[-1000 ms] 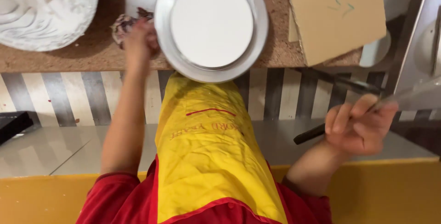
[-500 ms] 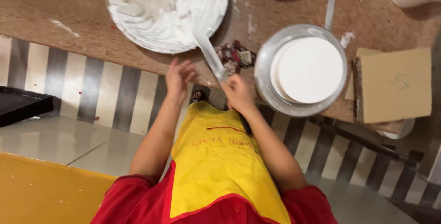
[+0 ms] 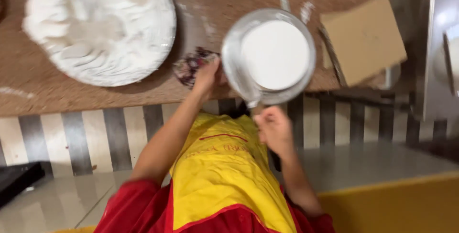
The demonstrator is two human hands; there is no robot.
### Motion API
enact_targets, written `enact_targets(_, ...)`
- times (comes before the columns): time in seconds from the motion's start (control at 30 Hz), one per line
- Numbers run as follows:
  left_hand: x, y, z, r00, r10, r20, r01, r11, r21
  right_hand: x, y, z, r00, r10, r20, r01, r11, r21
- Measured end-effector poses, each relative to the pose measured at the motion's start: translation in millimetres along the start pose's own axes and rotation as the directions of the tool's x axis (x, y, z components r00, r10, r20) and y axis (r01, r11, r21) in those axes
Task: The person is frosting and preparing small cakes on a bakery production table.
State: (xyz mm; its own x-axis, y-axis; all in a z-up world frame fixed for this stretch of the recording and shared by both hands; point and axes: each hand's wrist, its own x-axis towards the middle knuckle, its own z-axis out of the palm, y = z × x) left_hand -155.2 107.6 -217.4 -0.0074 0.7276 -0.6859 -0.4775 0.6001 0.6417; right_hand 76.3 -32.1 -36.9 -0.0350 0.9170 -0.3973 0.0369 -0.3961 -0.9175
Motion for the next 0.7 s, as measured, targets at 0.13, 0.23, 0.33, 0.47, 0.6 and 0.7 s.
enact_targets(0.13,95,34,62,0.963,0.267,0.038,-0.268,0.929,0.256,-46,-20,-118,0.928,-0.116,-0.353,0.147,0.987,0.061)
enact_targets(0.23,1,69,86,0.933,0.299,0.201,-0.343,0.907,0.244,-65,-40,-189,0.848,-0.216,-0.485,0.32,0.937,0.142)
enact_targets(0.33,-115,15,86,0.994,-0.105,0.001,0.105,0.993,-0.055,-73,-33,-255,0.8,-0.231,-0.553,0.343,0.933,0.106)
enact_targets(0.47,-170,-62,-12,0.789,-0.116,0.604,-0.338,0.738,0.583,-77,-20,-311,0.918,-0.311,-0.244,0.382,0.537,0.752)
enact_targets(0.6,-213,-8,95,0.719,-0.173,0.673,-0.295,0.801,0.521,-64,-8,-317,0.855,-0.493,-0.161,0.403,0.434,0.806)
enact_targets(0.7,-226,5,174,0.61,-0.144,0.779,-0.395,0.797,0.457,-49,-32,-273,0.87,-0.414,-0.268,0.489,0.794,0.361)
